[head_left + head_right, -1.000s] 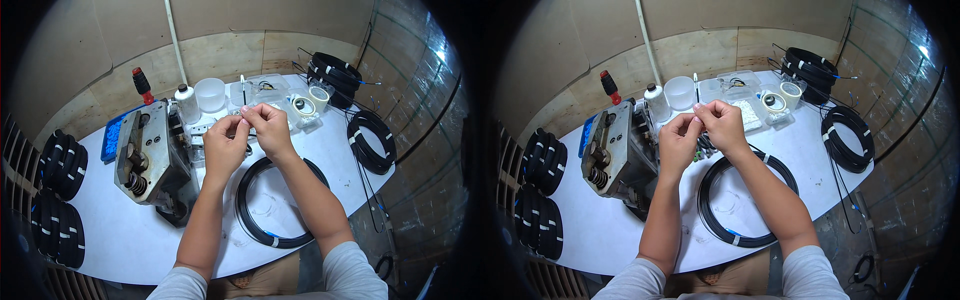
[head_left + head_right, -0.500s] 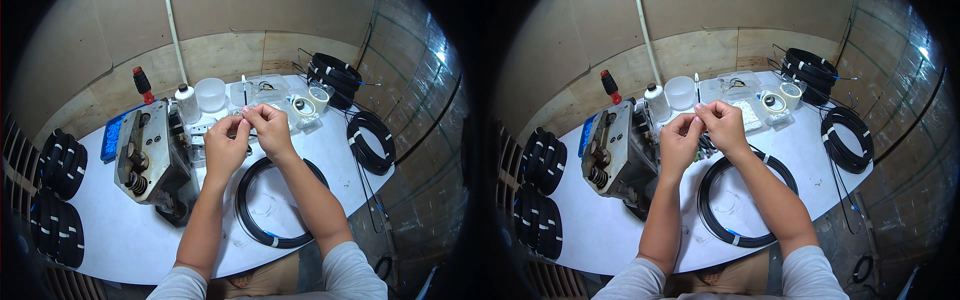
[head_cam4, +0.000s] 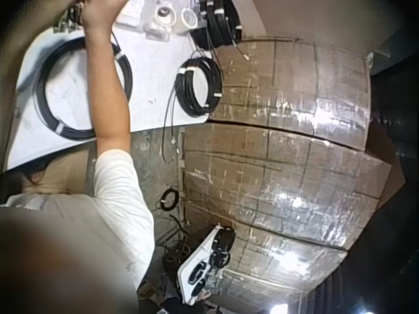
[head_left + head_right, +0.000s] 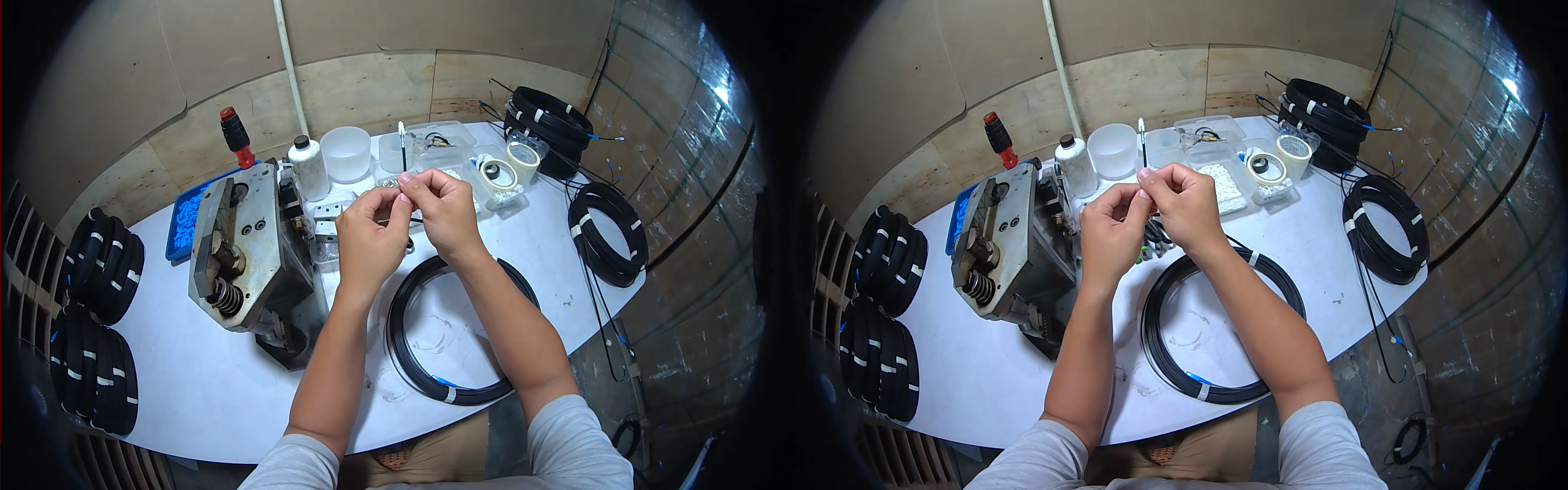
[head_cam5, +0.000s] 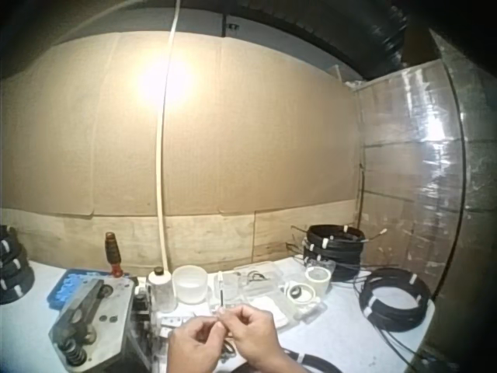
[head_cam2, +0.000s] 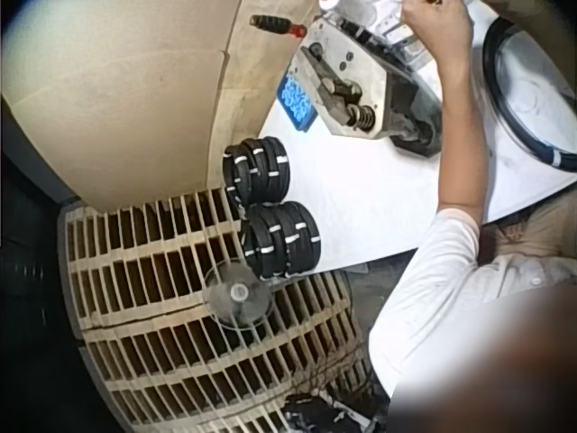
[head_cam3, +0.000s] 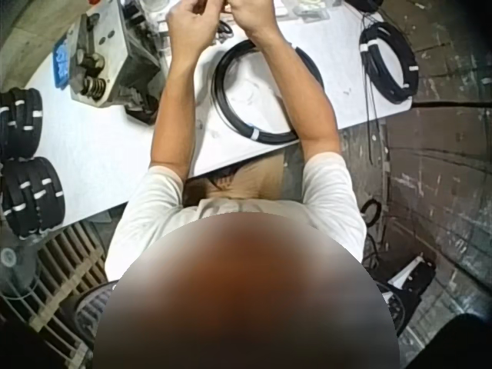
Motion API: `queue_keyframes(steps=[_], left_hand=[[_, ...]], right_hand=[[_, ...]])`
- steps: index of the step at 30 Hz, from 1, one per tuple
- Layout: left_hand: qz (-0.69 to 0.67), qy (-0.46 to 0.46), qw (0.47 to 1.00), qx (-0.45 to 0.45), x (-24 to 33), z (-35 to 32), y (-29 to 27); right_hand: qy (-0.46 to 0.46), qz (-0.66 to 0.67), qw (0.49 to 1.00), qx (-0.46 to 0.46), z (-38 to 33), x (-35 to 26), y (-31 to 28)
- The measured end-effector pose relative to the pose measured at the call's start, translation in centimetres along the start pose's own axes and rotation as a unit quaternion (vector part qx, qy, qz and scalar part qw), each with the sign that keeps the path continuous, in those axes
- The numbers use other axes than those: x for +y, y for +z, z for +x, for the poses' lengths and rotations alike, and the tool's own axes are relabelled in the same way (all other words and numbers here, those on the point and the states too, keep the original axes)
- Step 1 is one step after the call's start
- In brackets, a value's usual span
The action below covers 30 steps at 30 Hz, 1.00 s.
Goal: Assembling and crimping connectors onto a wire harness at a workbench.
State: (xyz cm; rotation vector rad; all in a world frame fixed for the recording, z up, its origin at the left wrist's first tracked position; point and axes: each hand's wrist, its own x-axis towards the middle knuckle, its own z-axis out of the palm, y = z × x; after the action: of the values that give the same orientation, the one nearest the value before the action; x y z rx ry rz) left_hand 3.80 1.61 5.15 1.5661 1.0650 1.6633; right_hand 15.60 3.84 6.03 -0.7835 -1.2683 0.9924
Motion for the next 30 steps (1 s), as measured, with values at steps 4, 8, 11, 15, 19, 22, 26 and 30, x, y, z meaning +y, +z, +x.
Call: queue_keyframes(steps=[4,8,11,15,19,22,26,30], left_hand=[[-0.002,0.003,1.000,-0.006,0.04,0.02,-0.04],[0.002,0.001,1.000,-0.006,0.05,0.02,0.02],[-0.002,0.004,1.000,-0.007,0.04,0.01,0.04],[0.005,0.003,1.000,-0.007,0.07,-0.01,0.03],[0.000,0.002,1.000,-0.006,0.06,-0.02,0.09],[0.001,-0.003,1.000,-0.006,0.04,-0.05,0.11],[0.004,0.005,1.000,-0.006,-0.11,-0.02,0.07],[-0.001,0.006,1.000,-0.008,-0.11,-0.04,0.16]], right_hand=[[0.001,-0.007,1.000,0.004,-0.04,-0.06,0.00],[0.001,-0.003,1.000,0.002,0.01,0.07,-0.10],[0.000,0.003,1.000,0.002,0.05,0.22,-0.17],[-0.001,0.000,1.000,0.003,0.07,0.27,-0.20],[0.003,0.005,1.000,0.002,0.01,0.21,-0.19],[0.002,0.004,1.000,0.003,0.04,0.37,-0.29],[0.001,0.004,1.000,0.001,-0.01,0.29,-0.24],[-0.001,-0.007,1.000,0.004,-0.09,0.12,-0.31]])
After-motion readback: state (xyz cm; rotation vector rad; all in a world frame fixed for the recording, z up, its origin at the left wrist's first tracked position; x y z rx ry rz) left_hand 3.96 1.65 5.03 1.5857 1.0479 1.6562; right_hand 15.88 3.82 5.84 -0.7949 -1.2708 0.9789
